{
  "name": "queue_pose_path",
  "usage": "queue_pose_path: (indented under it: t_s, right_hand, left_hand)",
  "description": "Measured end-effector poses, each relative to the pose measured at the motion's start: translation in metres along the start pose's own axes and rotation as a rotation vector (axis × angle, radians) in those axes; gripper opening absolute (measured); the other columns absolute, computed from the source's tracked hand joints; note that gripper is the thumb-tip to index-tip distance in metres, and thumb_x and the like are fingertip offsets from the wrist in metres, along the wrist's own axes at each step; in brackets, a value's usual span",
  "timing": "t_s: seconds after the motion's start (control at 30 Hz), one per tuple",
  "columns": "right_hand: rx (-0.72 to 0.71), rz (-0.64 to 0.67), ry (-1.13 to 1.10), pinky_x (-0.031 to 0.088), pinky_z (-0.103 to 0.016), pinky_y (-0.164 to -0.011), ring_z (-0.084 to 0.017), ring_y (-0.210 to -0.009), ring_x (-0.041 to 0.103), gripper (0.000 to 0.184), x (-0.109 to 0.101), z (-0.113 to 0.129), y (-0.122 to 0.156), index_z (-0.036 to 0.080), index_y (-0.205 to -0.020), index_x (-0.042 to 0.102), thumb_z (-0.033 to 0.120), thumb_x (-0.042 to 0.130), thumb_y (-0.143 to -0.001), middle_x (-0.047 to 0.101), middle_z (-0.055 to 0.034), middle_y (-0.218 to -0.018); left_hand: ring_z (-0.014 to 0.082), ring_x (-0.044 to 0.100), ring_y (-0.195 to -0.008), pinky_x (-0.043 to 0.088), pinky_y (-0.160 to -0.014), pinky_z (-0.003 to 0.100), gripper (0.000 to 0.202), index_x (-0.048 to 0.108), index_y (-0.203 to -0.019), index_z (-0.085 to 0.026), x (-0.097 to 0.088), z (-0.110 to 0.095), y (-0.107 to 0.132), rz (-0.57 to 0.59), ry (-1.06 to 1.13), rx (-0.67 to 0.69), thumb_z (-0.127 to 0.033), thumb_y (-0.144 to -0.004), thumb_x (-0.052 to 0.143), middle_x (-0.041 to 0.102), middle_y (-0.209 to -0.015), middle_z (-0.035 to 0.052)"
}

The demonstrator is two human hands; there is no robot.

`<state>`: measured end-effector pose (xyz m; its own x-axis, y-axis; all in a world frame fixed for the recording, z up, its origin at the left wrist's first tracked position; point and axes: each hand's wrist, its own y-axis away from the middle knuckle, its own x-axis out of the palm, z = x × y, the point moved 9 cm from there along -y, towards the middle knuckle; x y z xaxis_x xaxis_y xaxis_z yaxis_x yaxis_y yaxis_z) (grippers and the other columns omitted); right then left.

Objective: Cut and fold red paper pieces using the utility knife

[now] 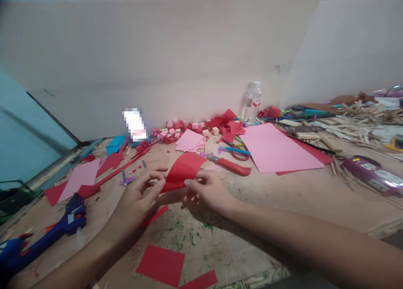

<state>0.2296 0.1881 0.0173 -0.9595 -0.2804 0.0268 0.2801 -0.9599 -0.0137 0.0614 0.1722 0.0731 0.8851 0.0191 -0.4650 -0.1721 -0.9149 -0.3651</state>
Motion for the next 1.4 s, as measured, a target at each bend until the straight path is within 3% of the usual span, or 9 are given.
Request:
queue_pose_path:
  t_s: [0.1,0.23,0.3,0.57,0.77,0.97,1.13,1.23,1.4]
  right_hand:
    - [-0.038,0.078,0.038,0.056,-0.032,-0.061,-0.020,-0.064,0.070,0.041,0.007,0.004,0.001,0.019,-0.082,0.075,0.059,0.074,-0.085,0.075,-0.0058,-0.072]
    - [-0.053,0.143,-0.014,0.057,-0.032,-0.061,-0.022,-0.077,0.072,0.039,0.012,0.009,0.001,0.023,-0.101,0.080,0.055,0.083,-0.079,0.078,-0.0058,-0.092]
    - [-0.047,0.145,-0.025,0.056,-0.031,-0.061,-0.021,-0.078,0.072,0.037,0.011,0.009,0.000,0.024,-0.101,0.081,0.052,0.085,-0.077,0.079,-0.0061,-0.096]
    - [-0.030,0.051,0.055,0.053,-0.029,-0.062,-0.017,-0.065,0.067,0.036,0.002,0.003,-0.002,0.017,-0.084,0.079,0.053,0.074,-0.085,0.075,-0.0067,-0.074]
    - [-0.076,0.040,0.085,0.052,-0.030,-0.060,-0.016,-0.062,0.065,0.043,0.001,0.007,-0.001,0.016,-0.084,0.078,0.059,0.072,-0.087,0.075,-0.0068,-0.072]
    - [-0.078,0.039,0.020,0.053,-0.029,-0.059,-0.017,-0.063,0.067,0.045,0.000,0.005,-0.002,0.017,-0.086,0.076,0.062,0.076,-0.085,0.074,-0.0046,-0.073]
    - [-0.033,0.141,-0.073,0.056,-0.029,-0.062,-0.020,-0.074,0.072,0.050,0.008,0.002,-0.001,0.017,-0.104,0.079,0.062,0.082,-0.080,0.078,-0.0070,-0.086]
    - [0.001,0.189,-0.048,0.056,-0.030,-0.064,-0.020,-0.075,0.072,0.046,0.013,0.000,0.001,0.017,-0.099,0.080,0.057,0.086,-0.077,0.079,-0.0080,-0.088]
    - [-0.032,0.122,-0.010,0.054,-0.029,-0.061,-0.018,-0.067,0.070,0.039,0.008,0.002,0.001,0.016,-0.087,0.080,0.055,0.082,-0.081,0.078,-0.0073,-0.078]
  left_hand:
    - [0.0229,0.069,-0.085,0.057,-0.076,0.034,0.024,0.067,-0.088,-0.022,0.007,0.013,-0.001,0.041,0.086,-0.079,-0.041,-0.098,0.059,0.072,-0.093,0.0046]
    - [0.0210,0.067,-0.083,0.053,-0.077,0.031,0.022,0.069,-0.087,-0.021,0.010,0.017,0.002,0.041,0.092,-0.098,-0.040,-0.097,0.062,0.072,-0.086,0.0017]
    - [0.0201,0.066,-0.082,0.052,-0.076,0.030,0.021,0.069,-0.086,-0.021,0.011,0.015,0.003,0.037,0.082,-0.093,-0.038,-0.096,0.063,0.072,-0.086,0.0012]
    - [0.0184,0.066,-0.076,0.051,-0.070,0.028,0.019,0.066,-0.083,-0.021,0.013,0.011,0.003,0.044,0.190,-0.143,-0.038,-0.090,0.067,0.069,-0.081,-0.0008]
    - [0.0160,0.063,-0.069,0.044,-0.060,0.024,0.039,0.060,-0.109,-0.024,0.027,0.024,0.010,0.128,0.422,-0.329,-0.051,-0.086,0.075,0.069,-0.083,-0.0036]
    - [0.0165,0.059,-0.072,0.044,-0.066,0.026,0.031,0.074,-0.083,-0.017,0.028,0.017,0.007,0.173,0.250,-0.210,-0.047,-0.092,0.068,0.070,-0.079,0.0006]
    - [0.0165,0.059,-0.073,0.046,-0.071,0.027,0.028,0.074,-0.078,-0.019,0.018,0.016,0.003,0.076,0.239,-0.168,-0.043,-0.092,0.068,0.067,-0.075,-0.0012]
    - [0.0170,0.061,-0.073,0.047,-0.067,0.026,0.028,0.076,-0.080,-0.019,0.020,0.014,0.003,0.093,0.245,-0.165,-0.043,-0.092,0.069,0.069,-0.079,0.0005]
    - [0.0197,0.064,-0.077,0.049,-0.065,0.028,0.025,0.078,-0.087,-0.018,0.027,0.017,0.008,0.151,0.276,-0.206,-0.042,-0.089,0.072,0.073,-0.086,0.0039]
